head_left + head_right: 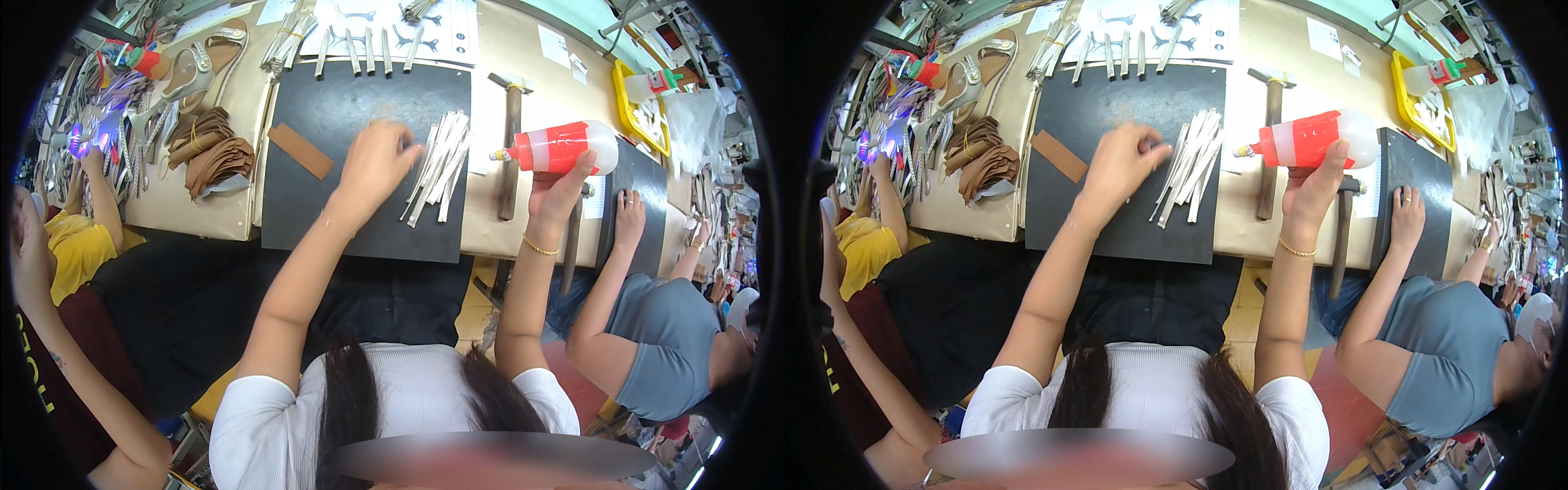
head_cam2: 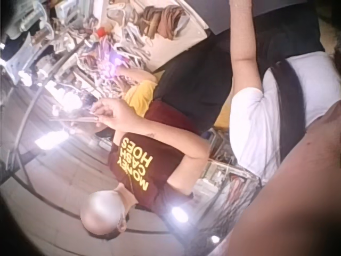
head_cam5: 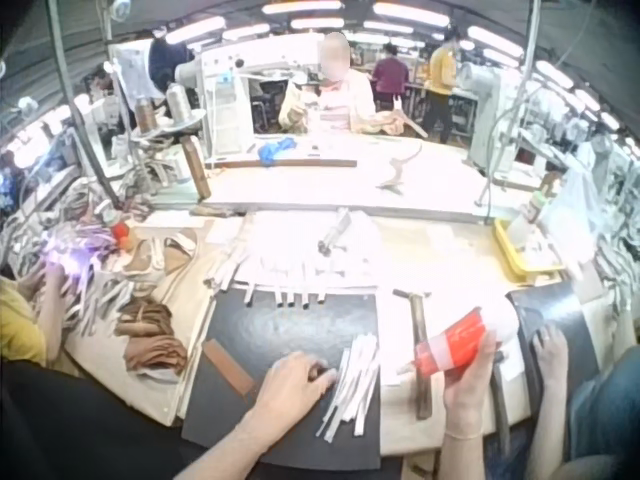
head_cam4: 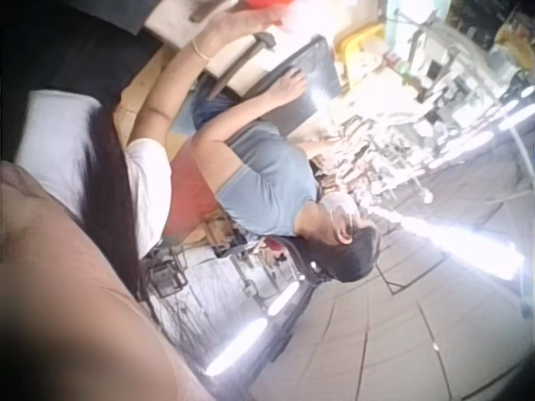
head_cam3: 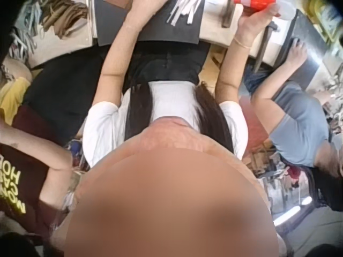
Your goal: The person applies glue from a red bottle to the edges of thin white strips and places them on a black work surface. They repeat this process for multiple strips, arranging them in rows while other workers handle similar materials nearby.
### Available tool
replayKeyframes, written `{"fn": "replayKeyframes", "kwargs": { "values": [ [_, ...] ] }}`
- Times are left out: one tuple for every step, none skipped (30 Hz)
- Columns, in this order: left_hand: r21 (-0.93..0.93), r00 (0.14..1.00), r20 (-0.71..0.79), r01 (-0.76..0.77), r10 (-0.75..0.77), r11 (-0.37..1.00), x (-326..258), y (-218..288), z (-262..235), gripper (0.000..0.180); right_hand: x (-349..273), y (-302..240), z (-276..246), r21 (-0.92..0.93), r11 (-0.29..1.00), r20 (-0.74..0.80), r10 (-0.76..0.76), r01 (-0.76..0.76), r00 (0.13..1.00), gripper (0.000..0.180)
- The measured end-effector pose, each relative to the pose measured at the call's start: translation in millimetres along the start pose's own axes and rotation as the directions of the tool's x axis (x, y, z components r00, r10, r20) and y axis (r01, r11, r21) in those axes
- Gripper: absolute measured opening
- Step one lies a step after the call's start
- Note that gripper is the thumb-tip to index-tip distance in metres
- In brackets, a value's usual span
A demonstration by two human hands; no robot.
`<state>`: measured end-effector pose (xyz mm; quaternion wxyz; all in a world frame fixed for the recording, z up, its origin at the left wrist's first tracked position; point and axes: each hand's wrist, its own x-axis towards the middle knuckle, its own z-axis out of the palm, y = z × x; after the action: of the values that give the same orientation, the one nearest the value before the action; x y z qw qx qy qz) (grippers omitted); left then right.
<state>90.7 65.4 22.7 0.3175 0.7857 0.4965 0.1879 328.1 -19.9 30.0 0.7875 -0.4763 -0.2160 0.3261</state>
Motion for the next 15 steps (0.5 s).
{"fn": "replayKeyframes", "kwargs": {
  "values": [
    [-0.011,1.000,0.022,0.002,-0.002,1.000,-18,1,0,0.030,-1,0,1,0.007,1.000,0.009,0.002,-0.002,1.000,0.066],
    [-0.018,0.999,0.035,-0.003,0.004,1.000,-35,2,1,0.029,-2,2,2,0.010,1.000,0.004,0.016,-0.016,1.000,0.066],
    [-0.025,0.999,0.045,-0.009,0.010,1.000,-47,2,1,0.028,-2,4,5,0.015,1.000,0.011,0.020,-0.020,1.000,0.066],
    [-0.029,1.000,0.001,-0.014,0.014,0.999,-55,3,3,0.026,-4,5,7,0.018,1.000,0.010,0.023,-0.023,1.000,0.067],
    [-0.034,0.999,-0.044,-0.018,0.017,0.999,-61,5,6,0.023,-6,6,10,0.016,0.999,0.022,0.029,-0.030,0.999,0.067],
    [-0.038,0.997,-0.081,-0.017,0.014,0.999,-64,6,9,0.021,-8,8,13,0.013,0.999,0.029,0.030,-0.031,0.999,0.067],
    [-0.040,0.996,-0.084,-0.017,0.014,0.999,-65,6,10,0.019,-10,9,17,0.010,1.000,0.045,0.026,-0.026,0.999,0.067],
    [-0.042,0.997,-0.075,-0.010,0.006,0.999,-64,5,10,0.017,-11,9,19,0.005,0.999,0.043,0.033,-0.033,0.999,0.068],
    [-0.046,0.997,-0.076,-0.010,0.006,0.999,-63,4,11,0.015,-13,10,21,0.003,0.999,0.050,0.032,-0.032,0.998,0.068],
    [-0.004,0.996,-0.087,-0.023,0.023,1.000,-63,5,13,0.014,-13,9,23,-0.001,0.999,0.053,0.033,-0.033,0.998,0.068],
    [0.036,0.993,-0.106,-0.043,0.047,0.998,-64,6,14,0.012,-14,9,24,-0.003,1.000,0.054,0.028,-0.028,0.998,0.068],
    [0.077,0.989,-0.125,-0.063,0.072,0.995,-64,7,15,0.011,-14,9,24,-0.005,1.000,0.055,0.024,-0.023,0.998,0.069],
    [0.058,0.987,-0.150,-0.053,0.061,0.997,-65,8,15,0.010,-14,9,24,-0.006,1.000,0.056,0.019,-0.019,0.998,0.069],
    [0.038,0.984,-0.173,-0.043,0.049,0.998,-65,8,15,0.009,-14,9,23,-0.005,1.000,0.061,0.019,-0.019,0.998,0.069],
    [0.018,0.980,-0.196,-0.034,0.037,0.999,-66,9,14,0.009,-14,9,23,-0.004,1.000,0.066,0.019,-0.019,0.998,0.068]
  ]
}}
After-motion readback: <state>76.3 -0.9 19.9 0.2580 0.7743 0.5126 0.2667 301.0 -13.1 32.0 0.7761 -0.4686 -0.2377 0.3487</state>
